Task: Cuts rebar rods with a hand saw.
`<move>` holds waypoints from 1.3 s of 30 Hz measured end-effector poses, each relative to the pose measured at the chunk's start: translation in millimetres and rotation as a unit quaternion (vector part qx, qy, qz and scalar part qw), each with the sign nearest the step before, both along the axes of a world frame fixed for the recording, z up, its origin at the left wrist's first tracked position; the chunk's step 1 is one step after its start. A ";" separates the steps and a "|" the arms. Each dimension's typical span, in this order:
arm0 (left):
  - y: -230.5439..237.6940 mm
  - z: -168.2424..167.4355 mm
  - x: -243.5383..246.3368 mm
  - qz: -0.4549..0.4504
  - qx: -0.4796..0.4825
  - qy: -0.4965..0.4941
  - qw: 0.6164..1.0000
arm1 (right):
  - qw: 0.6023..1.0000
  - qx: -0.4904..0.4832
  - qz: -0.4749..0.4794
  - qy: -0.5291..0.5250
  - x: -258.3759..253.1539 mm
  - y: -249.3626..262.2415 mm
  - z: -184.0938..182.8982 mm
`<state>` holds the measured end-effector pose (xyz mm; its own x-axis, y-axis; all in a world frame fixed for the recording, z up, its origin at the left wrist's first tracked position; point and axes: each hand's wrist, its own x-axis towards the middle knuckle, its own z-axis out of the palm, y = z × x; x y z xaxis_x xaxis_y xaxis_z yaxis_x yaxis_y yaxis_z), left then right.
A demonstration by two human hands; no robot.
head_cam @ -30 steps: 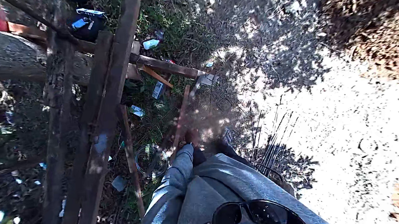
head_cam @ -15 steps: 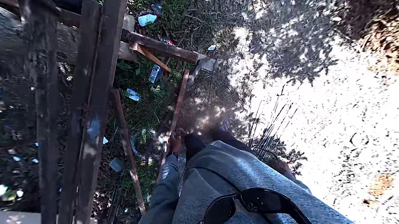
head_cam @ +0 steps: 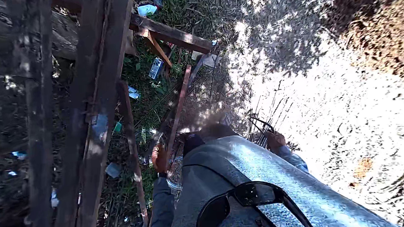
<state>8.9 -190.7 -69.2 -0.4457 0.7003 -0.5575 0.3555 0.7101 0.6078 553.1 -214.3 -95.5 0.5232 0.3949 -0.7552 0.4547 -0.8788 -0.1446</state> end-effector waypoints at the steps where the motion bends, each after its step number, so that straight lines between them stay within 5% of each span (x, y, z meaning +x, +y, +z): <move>1: 5.2 11.7 -13.1 0.005 0.019 -0.005 1.000 | 1.000 0.005 0.008 -0.012 -10.3 -1.5 0.9; 6: 13.6 31.3 -111.0 -0.012 0.082 0.029 0.996 | 0.997 0.053 -0.038 -0.045 -70.4 -5.1 15.7; 13: 21.0 112.0 -205.2 0.067 0.294 0.082 0.950 | 0.986 0.159 -0.053 0.001 -149.1 16.9 63.9; 17: 19.9 136.0 -251.3 0.125 0.238 0.205 0.941 | 0.971 0.213 -0.010 0.113 -191.2 50.1 118.6; 25: 19.7 100.4 -313.6 0.050 0.178 0.254 0.949 | 0.871 0.401 0.087 0.269 -276.4 114.6 222.5; 33: 15.9 70.5 -293.9 0.032 0.118 0.319 0.940 | 0.742 0.536 0.152 0.374 -385.3 138.9 231.5; 39: 10.8 75.8 -288.7 0.033 0.122 0.334 0.934 | 0.777 0.493 0.184 0.345 -424.7 107.5 224.8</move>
